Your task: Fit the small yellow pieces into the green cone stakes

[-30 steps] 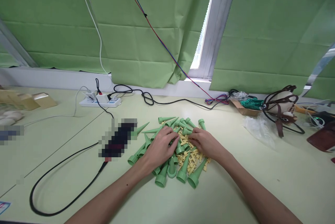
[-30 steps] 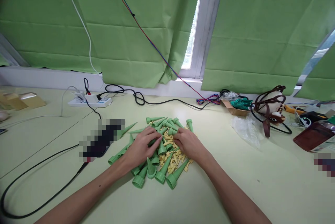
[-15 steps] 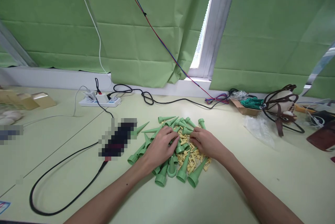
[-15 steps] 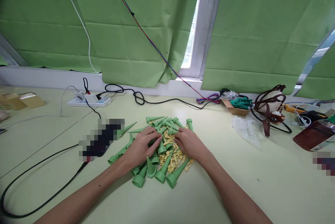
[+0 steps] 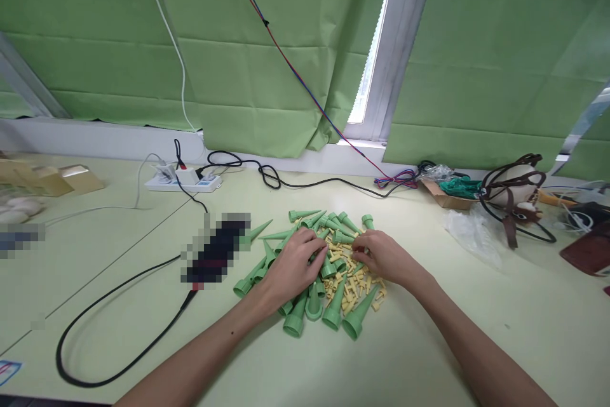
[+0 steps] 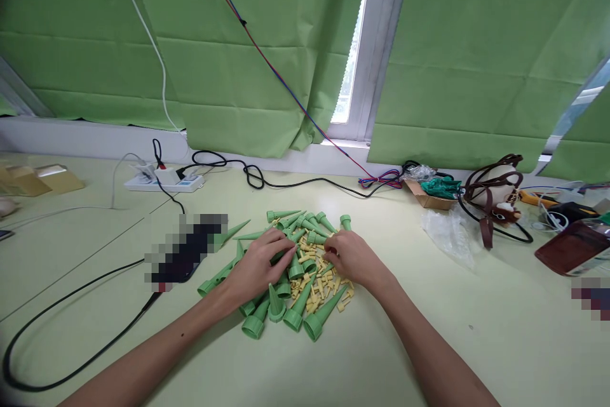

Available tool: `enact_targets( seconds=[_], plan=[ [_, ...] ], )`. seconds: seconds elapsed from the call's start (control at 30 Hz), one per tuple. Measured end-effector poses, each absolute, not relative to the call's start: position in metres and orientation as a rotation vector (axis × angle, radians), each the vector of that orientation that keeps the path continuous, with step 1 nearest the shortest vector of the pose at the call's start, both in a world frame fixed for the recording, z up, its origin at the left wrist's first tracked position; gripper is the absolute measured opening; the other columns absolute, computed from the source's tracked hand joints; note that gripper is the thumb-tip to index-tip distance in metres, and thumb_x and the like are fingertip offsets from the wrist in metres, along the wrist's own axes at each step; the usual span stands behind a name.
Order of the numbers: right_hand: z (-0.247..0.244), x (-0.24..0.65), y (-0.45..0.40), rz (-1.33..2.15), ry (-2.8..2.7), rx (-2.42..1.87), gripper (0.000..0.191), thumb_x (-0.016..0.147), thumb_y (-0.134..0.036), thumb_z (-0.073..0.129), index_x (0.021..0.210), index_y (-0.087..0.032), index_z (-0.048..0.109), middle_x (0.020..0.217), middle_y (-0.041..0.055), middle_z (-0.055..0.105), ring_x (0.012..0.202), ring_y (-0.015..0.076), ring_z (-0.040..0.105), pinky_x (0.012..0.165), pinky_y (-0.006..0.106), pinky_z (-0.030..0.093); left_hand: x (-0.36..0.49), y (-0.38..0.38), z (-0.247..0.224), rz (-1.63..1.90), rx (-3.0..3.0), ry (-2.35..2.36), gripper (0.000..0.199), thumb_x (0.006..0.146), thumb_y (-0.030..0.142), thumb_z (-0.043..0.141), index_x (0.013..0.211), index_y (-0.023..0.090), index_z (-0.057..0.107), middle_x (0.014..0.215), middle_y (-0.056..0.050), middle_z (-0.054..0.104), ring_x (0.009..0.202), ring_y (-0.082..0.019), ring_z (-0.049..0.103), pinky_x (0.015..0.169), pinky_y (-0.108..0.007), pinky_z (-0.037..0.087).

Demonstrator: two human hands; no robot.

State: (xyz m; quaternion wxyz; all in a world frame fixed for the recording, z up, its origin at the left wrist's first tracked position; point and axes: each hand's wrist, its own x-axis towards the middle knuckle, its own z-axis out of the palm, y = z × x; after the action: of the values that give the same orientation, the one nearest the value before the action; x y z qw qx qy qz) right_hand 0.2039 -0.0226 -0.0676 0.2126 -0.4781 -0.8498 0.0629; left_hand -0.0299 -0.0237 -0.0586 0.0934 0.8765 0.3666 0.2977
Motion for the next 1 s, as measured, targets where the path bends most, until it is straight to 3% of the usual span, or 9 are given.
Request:
enact_targets(
  seconds=[0.37, 0.7, 1.0],
  plan=[
    [-0.056, 0.196, -0.028, 0.409, -2.267, -1.587, 0.006, 0.084, -0.024, 0.064, 0.08, -0.02, 0.067, 0.08, 0.002, 0.071, 0.071, 0.0172, 0.058, 0.059, 0.028, 0.038, -0.029, -0.022, -0.061, 0.898, 2.601, 1.075, 0.019, 0.098, 0.02, 0.047, 0.091, 0.016, 0.064, 0.086, -0.004, 0.059, 0.087, -0.02, 0.054, 0.078, -0.035, 0.046],
    [-0.067, 0.191, -0.028, 0.268, -2.252, -1.575, 0.007, 0.081, -0.015, 0.061, 0.078, -0.021, 0.063, 0.077, 0.0014, 0.069, 0.076, 0.0199, 0.059, 0.065, 0.029, 0.04, -0.029, -0.022, -0.06, 0.901, 2.61, 1.064, 0.02, 0.098, 0.021, 0.048, 0.089, 0.016, 0.065, 0.084, -0.004, 0.059, 0.085, -0.02, 0.054, 0.076, -0.034, 0.045],
    [-0.074, 0.186, -0.027, 0.187, -2.298, -1.55, 0.011, 0.086, -0.016, 0.054, 0.093, -0.02, 0.062, 0.083, 0.0036, 0.068, 0.085, 0.0214, 0.059, 0.066, 0.028, 0.04, -0.03, -0.023, -0.057, 0.805, 2.66, 1.009, 0.028, 0.099, 0.03, 0.047, 0.09, 0.017, 0.07, 0.084, -0.005, 0.061, 0.088, -0.021, 0.053, 0.082, -0.036, 0.045]
  ],
)
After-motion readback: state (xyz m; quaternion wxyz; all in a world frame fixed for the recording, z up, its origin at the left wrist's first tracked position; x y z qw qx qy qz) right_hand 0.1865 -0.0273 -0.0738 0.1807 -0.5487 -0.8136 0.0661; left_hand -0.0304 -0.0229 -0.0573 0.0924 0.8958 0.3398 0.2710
